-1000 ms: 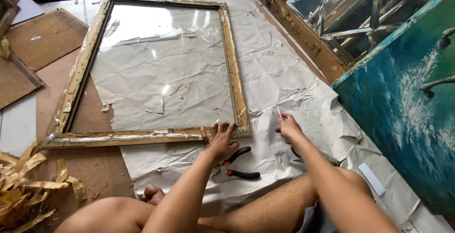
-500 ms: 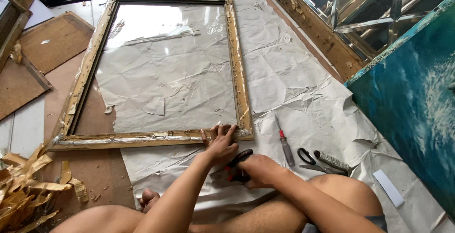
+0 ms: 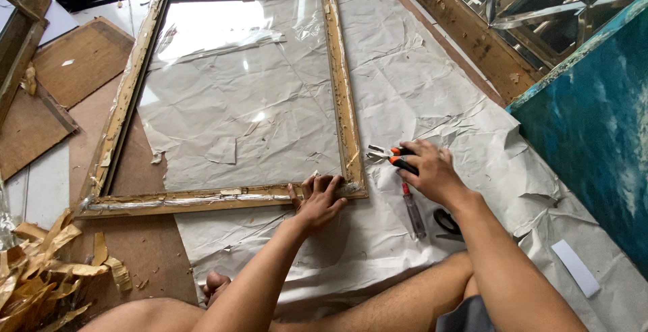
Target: The person removes a picture frame from a piece of art using a utility knife and pliers, then positions the artwork within a new frame.
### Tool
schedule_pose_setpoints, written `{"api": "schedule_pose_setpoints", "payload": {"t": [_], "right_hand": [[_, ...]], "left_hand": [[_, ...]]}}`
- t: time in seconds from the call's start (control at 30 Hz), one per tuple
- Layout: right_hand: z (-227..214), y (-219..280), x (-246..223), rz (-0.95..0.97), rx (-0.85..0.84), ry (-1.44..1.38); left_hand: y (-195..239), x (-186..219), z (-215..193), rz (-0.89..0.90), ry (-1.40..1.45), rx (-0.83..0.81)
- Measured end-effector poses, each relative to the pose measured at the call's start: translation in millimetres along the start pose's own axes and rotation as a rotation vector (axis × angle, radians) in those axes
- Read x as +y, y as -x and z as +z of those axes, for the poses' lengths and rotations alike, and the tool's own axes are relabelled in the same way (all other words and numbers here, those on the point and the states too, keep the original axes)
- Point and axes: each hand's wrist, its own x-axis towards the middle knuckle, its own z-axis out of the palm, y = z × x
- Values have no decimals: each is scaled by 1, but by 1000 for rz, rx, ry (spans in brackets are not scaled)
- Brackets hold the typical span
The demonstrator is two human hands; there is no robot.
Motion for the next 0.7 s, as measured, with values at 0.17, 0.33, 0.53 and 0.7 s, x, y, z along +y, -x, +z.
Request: {"api": "schedule_pose_setpoints", "payload": {"t": [0.17, 0.33, 0.53, 0.7], "right_hand": [[40, -13, 9, -40, 2, 94], [50, -16, 18, -115, 46, 284], [65, -18, 18, -124, 68, 341], [53, -13, 18, -76, 93, 197]], "left_hand": [[-17, -17, 14, -4, -10, -6], [-15, -12, 10, -21, -13, -27], [-24, -22, 21, -44, -62, -41], [-10, -8, 8, -45, 1, -62]]}}
